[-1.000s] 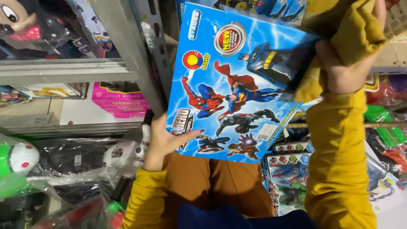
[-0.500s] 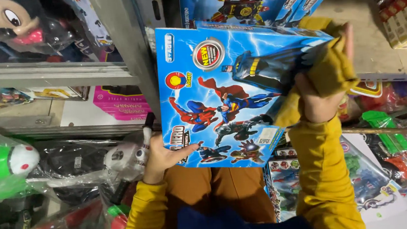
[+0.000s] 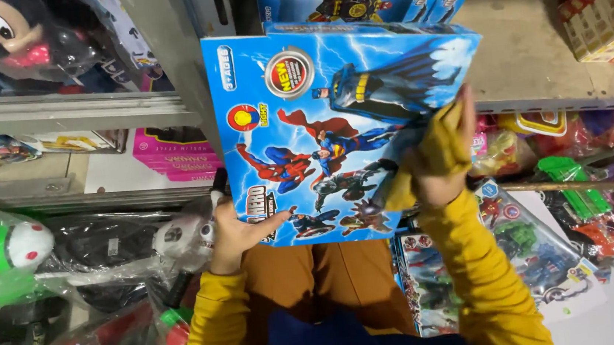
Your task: Cleaning toy boxes with a yellow cloth in a toy store.
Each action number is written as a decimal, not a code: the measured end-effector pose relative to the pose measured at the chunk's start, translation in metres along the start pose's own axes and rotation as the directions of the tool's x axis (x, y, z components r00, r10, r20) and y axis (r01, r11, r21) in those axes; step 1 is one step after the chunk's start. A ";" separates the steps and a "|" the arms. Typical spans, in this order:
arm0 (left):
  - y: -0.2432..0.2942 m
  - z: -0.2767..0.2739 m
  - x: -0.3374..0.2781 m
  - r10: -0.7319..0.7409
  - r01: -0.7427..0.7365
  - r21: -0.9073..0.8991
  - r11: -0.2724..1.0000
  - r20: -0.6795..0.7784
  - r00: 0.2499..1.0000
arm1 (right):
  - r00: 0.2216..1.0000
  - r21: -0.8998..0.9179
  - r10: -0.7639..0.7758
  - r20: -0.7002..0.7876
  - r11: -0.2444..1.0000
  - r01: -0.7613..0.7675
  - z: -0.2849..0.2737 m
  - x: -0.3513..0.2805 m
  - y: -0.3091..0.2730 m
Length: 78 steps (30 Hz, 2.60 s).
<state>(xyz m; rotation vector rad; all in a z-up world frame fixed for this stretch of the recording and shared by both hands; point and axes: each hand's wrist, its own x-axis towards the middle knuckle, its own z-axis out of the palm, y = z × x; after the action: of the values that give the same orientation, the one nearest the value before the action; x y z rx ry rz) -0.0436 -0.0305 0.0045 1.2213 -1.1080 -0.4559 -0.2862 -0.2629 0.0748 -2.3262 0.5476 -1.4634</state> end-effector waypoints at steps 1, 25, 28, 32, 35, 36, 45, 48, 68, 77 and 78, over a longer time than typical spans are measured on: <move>-0.002 0.000 -0.001 0.005 -0.005 0.003 1.000 -0.004 1.000 | 1.000 0.003 -0.006 -0.001 1.000 0.006 -0.004 0.008 -0.003; -0.013 -0.036 0.003 0.040 -0.042 -0.018 0.999 -0.091 0.995 | 0.924 0.297 0.336 0.184 0.877 -0.379 0.056 -0.068 0.009; -0.020 -0.033 0.002 0.095 -0.098 -0.023 0.995 -0.107 0.990 | 0.954 -0.065 -0.240 0.179 0.965 0.255 0.039 0.022 -0.013; -0.021 -0.031 0.001 0.131 -0.131 0.004 0.991 -0.086 0.988 | 0.992 0.498 0.071 0.107 0.860 -0.115 0.032 0.065 -0.017; -0.022 -0.034 -0.002 0.111 -0.113 -0.019 0.993 -0.077 0.991 | 0.987 0.402 0.092 0.129 0.905 -0.137 0.046 0.017 -0.017; -0.023 -0.036 -0.002 0.093 -0.096 -0.033 0.995 -0.081 0.992 | 0.981 0.324 0.113 0.159 0.932 -0.160 0.054 -0.007 -0.017; -0.008 -0.028 0.006 0.144 -0.144 -0.004 0.990 -0.054 0.988 | 0.992 0.527 0.030 0.123 0.845 -0.091 0.013 0.080 -0.024; -0.009 -0.030 0.005 0.175 -0.171 0.062 0.983 -0.067 0.982 | 0.995 0.136 0.027 0.097 0.990 -0.040 0.030 0.048 -0.027; -0.008 -0.030 -0.002 0.094 -0.091 0.028 0.995 -0.099 0.991 | 0.984 0.338 0.114 0.135 0.928 -0.154 0.043 -0.029 -0.012; 0.007 0.006 0.006 0.004 -0.004 -0.172 0.985 -0.002 1.000 | 0.886 0.456 0.439 0.149 0.765 -0.455 0.017 -0.139 0.012; 0.015 0.009 0.008 0.069 -0.045 -0.332 0.942 0.059 0.996 | 0.899 0.449 0.420 0.124 0.784 -0.429 0.010 -0.140 0.016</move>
<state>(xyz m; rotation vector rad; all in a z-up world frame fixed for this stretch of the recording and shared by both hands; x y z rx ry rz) -0.0515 -0.0368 0.0206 0.8816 -1.0726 -0.6172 -0.3352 -0.2081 -0.0456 -1.6975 0.5895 -1.1924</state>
